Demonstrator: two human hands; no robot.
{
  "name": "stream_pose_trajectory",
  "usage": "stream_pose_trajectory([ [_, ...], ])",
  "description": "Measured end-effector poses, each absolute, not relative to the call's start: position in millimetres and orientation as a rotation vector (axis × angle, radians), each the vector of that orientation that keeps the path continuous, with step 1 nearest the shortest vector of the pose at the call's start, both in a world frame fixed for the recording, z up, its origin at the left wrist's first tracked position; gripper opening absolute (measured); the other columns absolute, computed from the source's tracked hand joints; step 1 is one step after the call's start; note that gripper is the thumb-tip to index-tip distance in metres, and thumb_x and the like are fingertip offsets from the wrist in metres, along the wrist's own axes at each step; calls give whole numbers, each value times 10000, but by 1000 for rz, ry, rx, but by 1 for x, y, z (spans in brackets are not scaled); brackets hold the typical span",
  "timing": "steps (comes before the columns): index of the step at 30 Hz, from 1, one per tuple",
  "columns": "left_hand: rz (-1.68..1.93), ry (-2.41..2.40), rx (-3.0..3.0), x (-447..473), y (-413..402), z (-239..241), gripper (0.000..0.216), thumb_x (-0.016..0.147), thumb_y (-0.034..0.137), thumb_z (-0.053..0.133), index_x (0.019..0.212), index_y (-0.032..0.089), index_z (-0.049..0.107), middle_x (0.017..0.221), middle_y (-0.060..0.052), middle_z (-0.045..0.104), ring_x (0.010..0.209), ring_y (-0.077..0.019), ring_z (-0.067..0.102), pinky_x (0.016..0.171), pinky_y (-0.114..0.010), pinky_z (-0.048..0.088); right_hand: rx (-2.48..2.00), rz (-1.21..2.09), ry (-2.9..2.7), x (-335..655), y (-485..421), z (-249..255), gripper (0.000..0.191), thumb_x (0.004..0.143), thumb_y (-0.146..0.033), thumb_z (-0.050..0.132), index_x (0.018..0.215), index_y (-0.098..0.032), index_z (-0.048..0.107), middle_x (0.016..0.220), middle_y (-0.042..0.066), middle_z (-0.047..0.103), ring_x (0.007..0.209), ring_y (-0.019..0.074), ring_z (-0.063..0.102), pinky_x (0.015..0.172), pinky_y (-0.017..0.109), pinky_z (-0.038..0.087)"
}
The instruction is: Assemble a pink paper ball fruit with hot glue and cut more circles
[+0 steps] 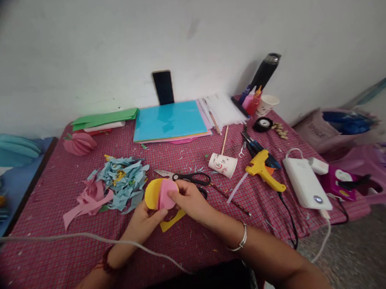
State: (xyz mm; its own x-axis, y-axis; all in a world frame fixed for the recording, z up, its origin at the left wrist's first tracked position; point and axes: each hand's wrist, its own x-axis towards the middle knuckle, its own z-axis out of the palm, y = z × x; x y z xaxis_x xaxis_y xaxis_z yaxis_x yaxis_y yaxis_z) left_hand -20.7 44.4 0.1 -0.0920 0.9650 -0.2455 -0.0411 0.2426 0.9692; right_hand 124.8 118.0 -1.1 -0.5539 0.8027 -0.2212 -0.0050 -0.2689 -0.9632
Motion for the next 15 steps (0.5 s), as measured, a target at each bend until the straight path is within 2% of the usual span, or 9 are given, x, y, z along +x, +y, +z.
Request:
stream_pose_trajectory([
  [2, 1089, 1386, 980, -24, 43, -2, 347, 760, 504, 643, 803, 163, 597, 647, -10, 623, 559, -146, 564, 555, -279, 472, -986, 1861, -1434, 125, 118, -1, 277, 784, -430, 649, 743, -174, 553, 629, -53, 505, 489, 69, 431, 466, 199, 363],
  [5, 1077, 1435, 1021, -27, 43, -6, 481, 839, 600, 512, 633, 167, 554, 532, 4, 531, 489, -126, 488, 501, -264, 413, -941, 1862, -1471, 125, 117, -2, 253, 806, -414, 617, 791, -165, 576, 658, -40, 520, 505, 76, 441, 473, 206, 372],
  [9, 1099, 1498, 1033, -30, 43, -10, 506, 846, 638, 482, 623, 184, 515, 512, 27, 477, 469, -118, 433, 472, -254, 362, -855, 1876, -1565, 124, 116, -2, 75, 774, -241, 573, 809, -176, 563, 652, -46, 524, 521, 83, 457, 505, 215, 391],
  [11, 1108, 1526, 1022, -32, 43, -9, 496, 847, 640, 476, 635, 193, 503, 510, 34, 463, 470, -119, 419, 465, -251, 344, -828, 1872, -1576, 124, 117, -1, 62, 724, -157, 539, 778, -187, 543, 634, -52, 527, 533, 87, 476, 522, 215, 401],
  [13, 1106, 1539, 1027, -34, 43, -7, 481, 857, 623, 472, 632, 198, 496, 507, 35, 457, 479, -122, 416, 471, -251, 338, -838, 1861, -1552, 125, 120, -1, 79, 730, -144, 507, 784, -192, 539, 635, -51, 534, 542, 90, 493, 532, 216, 409],
  [15, 1096, 1535, 1043, -35, 44, -6, 459, 867, 592, 476, 626, 201, 491, 506, 36, 455, 486, -124, 410, 477, -251, 333, -882, 1836, -1506, 128, 124, -1, 68, 810, -207, 488, 827, -190, 552, 625, -51, 533, 516, 89, 489, 513, 216, 404],
])
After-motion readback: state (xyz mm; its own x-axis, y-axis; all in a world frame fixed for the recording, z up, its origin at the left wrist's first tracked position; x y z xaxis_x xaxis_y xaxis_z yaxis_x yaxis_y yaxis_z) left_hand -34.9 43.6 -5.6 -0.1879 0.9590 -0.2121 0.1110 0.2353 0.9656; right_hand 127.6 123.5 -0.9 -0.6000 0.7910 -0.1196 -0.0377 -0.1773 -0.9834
